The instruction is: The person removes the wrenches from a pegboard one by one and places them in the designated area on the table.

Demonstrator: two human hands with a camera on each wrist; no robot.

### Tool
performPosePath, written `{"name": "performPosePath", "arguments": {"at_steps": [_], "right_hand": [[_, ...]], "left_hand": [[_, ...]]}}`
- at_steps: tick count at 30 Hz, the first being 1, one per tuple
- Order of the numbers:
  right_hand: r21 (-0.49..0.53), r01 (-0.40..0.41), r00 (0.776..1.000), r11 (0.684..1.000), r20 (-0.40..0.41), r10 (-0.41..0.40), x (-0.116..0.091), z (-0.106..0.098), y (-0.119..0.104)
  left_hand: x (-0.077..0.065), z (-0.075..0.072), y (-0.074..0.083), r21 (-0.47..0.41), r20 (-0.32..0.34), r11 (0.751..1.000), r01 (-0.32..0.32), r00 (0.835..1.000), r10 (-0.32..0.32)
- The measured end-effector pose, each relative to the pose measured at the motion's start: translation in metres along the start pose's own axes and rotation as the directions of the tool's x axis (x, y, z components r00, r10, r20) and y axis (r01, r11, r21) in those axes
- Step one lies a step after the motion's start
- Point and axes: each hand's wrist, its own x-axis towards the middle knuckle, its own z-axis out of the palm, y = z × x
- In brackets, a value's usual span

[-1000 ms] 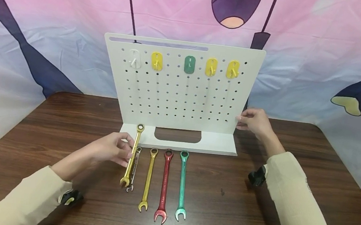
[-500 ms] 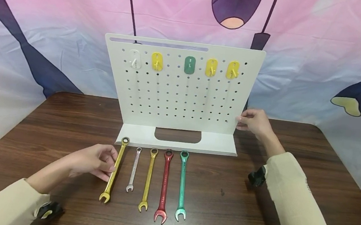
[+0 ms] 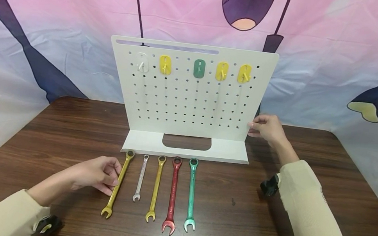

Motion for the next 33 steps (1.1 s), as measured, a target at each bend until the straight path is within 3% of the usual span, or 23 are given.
{"name": "performPosePath", "arguments": {"at_steps": [16, 33], "right_hand": [[-0.011, 0.001, 1.0, 1.0, -0.003, -0.001, -0.001, 0.0, 0.0], [-0.034, -0.01, 1.0, 0.999, -0.01, 0.01, 0.0, -0.001, -0.002]], "left_hand": [[-0.001, 0.01, 0.003, 0.143, -0.17, 0.987, 0.078, 0.984, -0.054], [-0.004, -0.001, 0.005, 0.203, -0.221, 0.974, 0.097, 0.974, -0.051]]}}
